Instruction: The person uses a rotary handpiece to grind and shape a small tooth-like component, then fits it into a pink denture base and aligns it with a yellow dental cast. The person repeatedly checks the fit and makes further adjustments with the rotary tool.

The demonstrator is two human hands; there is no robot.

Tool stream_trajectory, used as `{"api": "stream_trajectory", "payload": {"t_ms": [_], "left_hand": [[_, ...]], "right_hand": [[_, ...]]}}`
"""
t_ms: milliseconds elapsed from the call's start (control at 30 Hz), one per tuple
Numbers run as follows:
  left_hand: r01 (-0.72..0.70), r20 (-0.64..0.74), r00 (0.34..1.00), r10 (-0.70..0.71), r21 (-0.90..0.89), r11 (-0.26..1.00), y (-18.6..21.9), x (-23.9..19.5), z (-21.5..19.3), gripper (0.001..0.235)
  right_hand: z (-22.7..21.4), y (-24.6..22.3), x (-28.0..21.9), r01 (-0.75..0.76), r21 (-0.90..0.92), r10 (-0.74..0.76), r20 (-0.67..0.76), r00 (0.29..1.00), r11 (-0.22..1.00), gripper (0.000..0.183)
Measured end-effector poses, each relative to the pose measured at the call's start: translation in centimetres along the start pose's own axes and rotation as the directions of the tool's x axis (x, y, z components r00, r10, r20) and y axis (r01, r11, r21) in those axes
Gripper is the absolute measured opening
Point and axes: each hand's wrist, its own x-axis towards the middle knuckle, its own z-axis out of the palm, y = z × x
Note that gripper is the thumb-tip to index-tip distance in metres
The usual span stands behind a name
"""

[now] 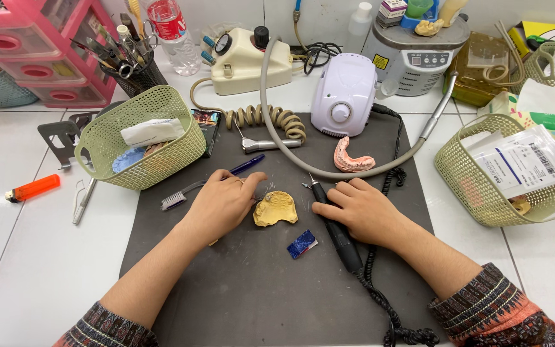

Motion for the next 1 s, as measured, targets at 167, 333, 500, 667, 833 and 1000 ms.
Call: {"api": "stream_trajectory", "payload": {"t_ms": [167,333,500,667,833,1000], "left_hand": [[0.031,-0.034,0.999,-0.034,-0.088,0.996,-0.1,-0.2,0.8,0.053],[0.087,0.018,0.996,-0.089,0.116,0.989,0.0,0.5,0.5,0.060],[0.109,-0.204,0.947,-0.249,-0.525,0.844,-0.1,0.3,-3.6,0.059],[-0.050,-0.073,0.975,-0.209,-0.992,0.113,7.9,-1.0,-5.3,0.070],[-0.083,-0.092,0.973,-0.212,-0.995,0.051,12.2,-2.4,-6.4,0.071],[-0.116,-0.104,0.969,-0.226,-0.992,-0.040,13.2,-3.5,-5.9,0.071]], "right_hand": [[0.2,-0.1,-0.2,-0.008,-0.008,0.008,0.000,1.000,1.000,0.053],[-0.3,-0.6,0.0,-0.041,-0.056,0.040,-0.010,0.999,0.998,0.060],[-3.7,-1.9,0.2,-0.226,0.029,0.227,-0.201,0.953,0.974,0.061],[-9.3,-5.2,-0.4,-0.113,0.760,0.469,-0.270,0.841,0.640,0.038],[-11.4,-7.4,-0.8,0.047,0.891,0.445,-0.270,0.854,0.452,0.030],[-11.5,-8.3,-1.2,0.110,0.911,0.410,-0.283,0.867,0.396,0.023]]}}
